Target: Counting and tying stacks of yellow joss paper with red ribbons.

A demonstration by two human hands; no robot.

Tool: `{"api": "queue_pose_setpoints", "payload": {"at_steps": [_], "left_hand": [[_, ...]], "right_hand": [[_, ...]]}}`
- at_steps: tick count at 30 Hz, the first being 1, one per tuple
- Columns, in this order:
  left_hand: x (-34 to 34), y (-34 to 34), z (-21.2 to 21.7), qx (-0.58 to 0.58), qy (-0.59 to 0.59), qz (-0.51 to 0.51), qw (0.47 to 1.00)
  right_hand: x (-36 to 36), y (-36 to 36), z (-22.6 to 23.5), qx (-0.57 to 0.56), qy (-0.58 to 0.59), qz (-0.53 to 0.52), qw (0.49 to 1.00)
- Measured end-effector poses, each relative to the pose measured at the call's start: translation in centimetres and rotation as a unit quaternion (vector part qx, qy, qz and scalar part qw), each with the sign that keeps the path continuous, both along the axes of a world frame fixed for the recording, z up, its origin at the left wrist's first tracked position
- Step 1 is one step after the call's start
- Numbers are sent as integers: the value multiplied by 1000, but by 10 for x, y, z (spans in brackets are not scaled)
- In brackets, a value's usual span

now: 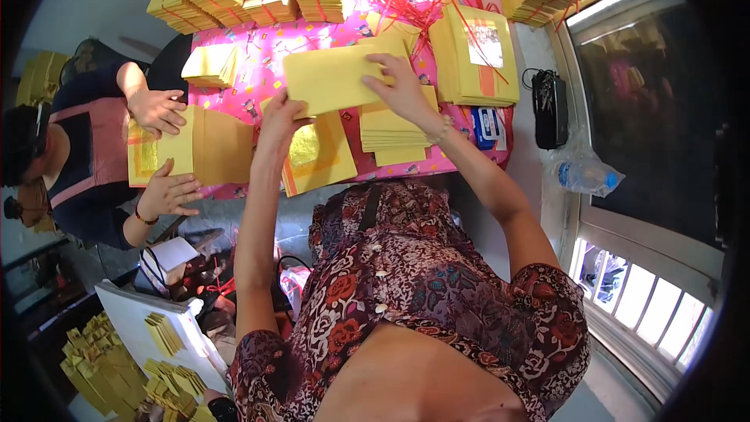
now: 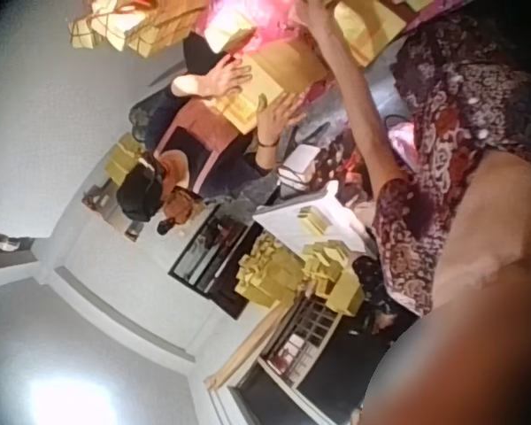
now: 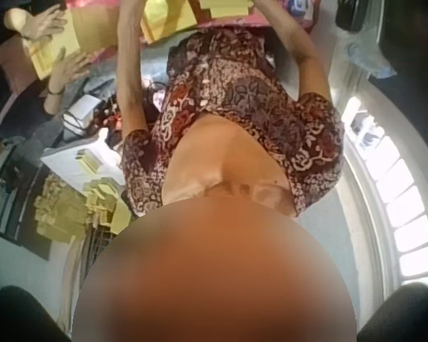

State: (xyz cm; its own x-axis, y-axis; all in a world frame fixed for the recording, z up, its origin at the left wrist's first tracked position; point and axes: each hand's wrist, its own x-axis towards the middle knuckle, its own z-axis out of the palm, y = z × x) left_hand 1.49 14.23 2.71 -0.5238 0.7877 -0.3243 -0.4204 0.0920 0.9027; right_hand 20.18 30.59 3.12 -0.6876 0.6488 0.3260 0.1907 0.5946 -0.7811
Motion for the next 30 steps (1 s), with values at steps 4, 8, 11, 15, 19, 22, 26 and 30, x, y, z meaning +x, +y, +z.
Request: {"api": "queue_pose_setpoints", "payload": {"at_steps": [4, 8, 11, 15, 19, 22, 26, 30], "left_hand": [[37, 32, -2, 0, 17, -94, 995], [59, 52, -31, -10, 54, -166, 985], [66, 56, -58, 3, 171, -185, 968], [66, 54, -79, -73, 235, -198, 949], [72, 48, -83, -67, 254, -182, 947], [79, 46, -81, -72, 304, -161, 936], [86, 43, -81, -101, 361, -144, 916], [84, 43, -86, -103, 345, -129, 924]], "right_hand": [[54, 11, -10, -274, 48, -47, 959], [87, 19, -44, -303, 97, -63, 946], [98, 21, -74, -242, 50, -103, 963], [101, 19, -98, -139, -21, -148, 979], [104, 8, -90, -115, -36, -148, 982], [106, -1, -74, -27, -113, -158, 981], [101, -8, -62, -12, -134, -161, 978], [98, -8, -58, 0, -186, -162, 969]]}}
